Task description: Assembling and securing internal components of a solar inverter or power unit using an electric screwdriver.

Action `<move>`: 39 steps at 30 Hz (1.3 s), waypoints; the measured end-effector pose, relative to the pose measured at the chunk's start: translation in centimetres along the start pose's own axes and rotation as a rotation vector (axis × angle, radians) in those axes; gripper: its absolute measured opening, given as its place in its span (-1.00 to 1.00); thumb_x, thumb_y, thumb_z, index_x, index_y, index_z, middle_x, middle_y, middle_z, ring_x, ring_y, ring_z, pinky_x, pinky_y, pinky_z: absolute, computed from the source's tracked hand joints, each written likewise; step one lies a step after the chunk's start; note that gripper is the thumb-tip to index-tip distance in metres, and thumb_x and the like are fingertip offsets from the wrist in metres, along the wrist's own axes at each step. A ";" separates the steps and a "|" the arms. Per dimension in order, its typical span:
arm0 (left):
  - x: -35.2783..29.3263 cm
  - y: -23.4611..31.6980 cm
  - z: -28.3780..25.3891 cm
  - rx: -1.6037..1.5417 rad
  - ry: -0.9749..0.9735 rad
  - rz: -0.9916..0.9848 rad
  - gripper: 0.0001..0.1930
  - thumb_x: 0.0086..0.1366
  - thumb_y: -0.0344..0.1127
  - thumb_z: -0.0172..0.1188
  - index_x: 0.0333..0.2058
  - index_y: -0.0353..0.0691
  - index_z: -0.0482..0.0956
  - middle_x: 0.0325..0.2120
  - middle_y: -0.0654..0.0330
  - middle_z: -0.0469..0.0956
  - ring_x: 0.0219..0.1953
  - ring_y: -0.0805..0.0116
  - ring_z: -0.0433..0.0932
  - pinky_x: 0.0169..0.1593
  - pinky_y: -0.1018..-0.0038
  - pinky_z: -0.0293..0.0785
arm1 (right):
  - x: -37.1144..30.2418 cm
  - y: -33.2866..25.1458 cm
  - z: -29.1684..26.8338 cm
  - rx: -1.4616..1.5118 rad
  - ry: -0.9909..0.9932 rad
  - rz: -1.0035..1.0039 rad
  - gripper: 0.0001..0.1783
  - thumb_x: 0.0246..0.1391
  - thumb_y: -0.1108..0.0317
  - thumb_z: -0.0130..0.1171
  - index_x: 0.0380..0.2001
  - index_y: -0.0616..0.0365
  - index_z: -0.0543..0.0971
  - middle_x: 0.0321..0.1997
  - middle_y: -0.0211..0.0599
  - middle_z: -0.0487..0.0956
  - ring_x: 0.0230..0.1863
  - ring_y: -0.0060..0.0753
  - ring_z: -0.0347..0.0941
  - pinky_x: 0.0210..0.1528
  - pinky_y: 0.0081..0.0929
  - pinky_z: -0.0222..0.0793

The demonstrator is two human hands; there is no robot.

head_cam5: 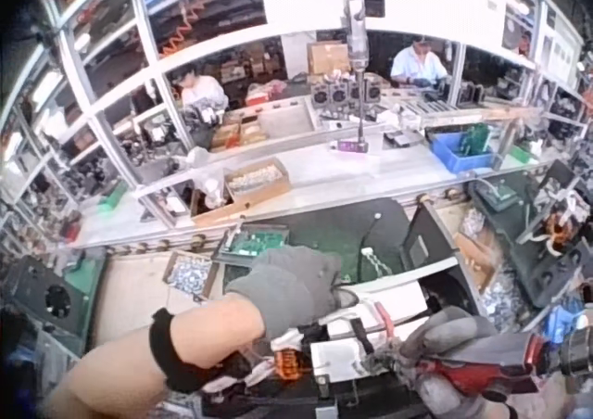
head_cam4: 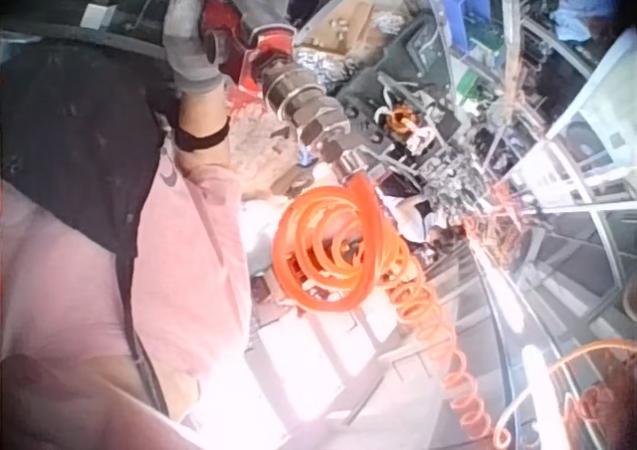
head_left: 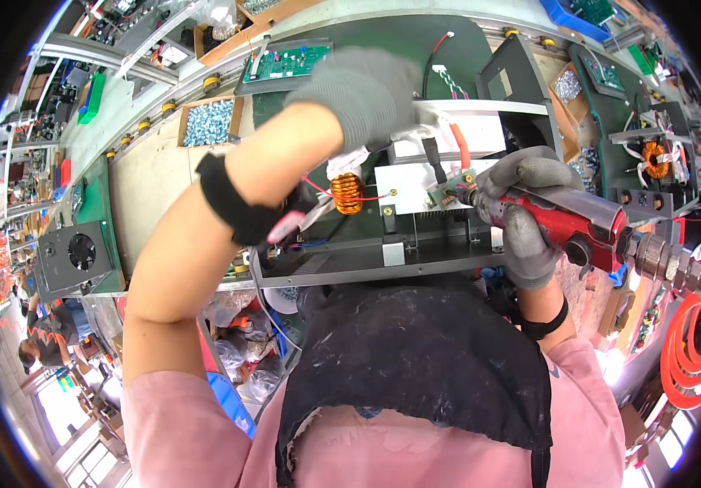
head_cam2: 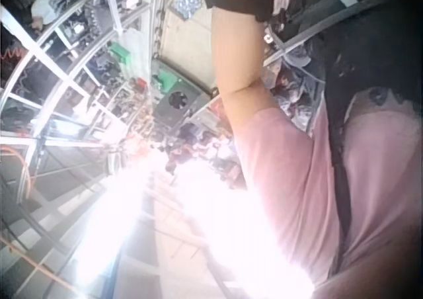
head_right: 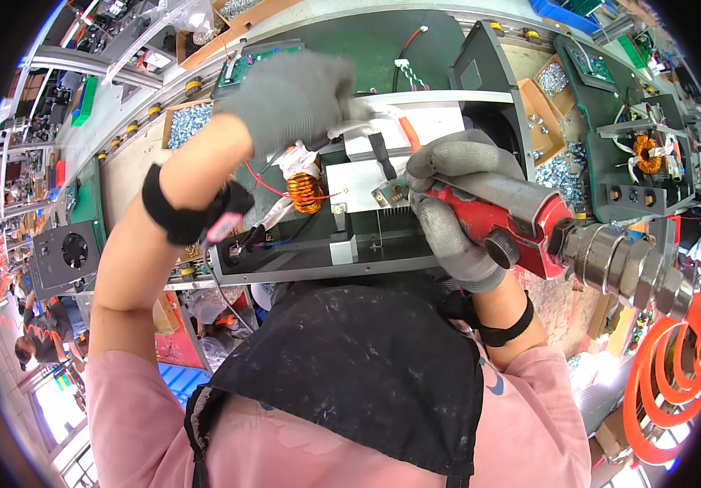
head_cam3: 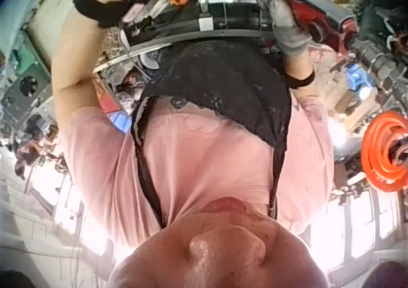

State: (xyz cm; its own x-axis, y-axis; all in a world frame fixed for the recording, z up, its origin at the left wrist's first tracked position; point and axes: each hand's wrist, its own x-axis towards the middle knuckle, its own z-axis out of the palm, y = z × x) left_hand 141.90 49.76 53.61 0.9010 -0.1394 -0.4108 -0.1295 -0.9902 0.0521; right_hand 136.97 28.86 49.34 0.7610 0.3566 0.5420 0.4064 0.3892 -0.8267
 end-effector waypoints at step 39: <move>0.8 -2.0 8.8 -0.348 0.361 0.575 -0.69 -0.24 -0.25 0.38 -0.38 0.06 0.67 0.14 0.21 0.26 0.10 0.06 0.26 0.06 0.27 0.38 | 2.7 0.6 4.6 -0.238 -0.180 0.087 -0.62 -0.23 0.69 0.10 -0.23 0.22 0.38 -0.32 -0.17 0.49 -0.38 -0.41 0.44 -0.33 -0.55 0.39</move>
State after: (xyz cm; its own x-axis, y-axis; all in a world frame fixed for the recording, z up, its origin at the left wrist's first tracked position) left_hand 139.19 51.72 45.15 0.8182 -0.5681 0.0882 -0.5355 -0.6974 0.4763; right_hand 136.88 33.98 51.00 0.7050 0.5330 0.4679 0.4665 0.1484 -0.8720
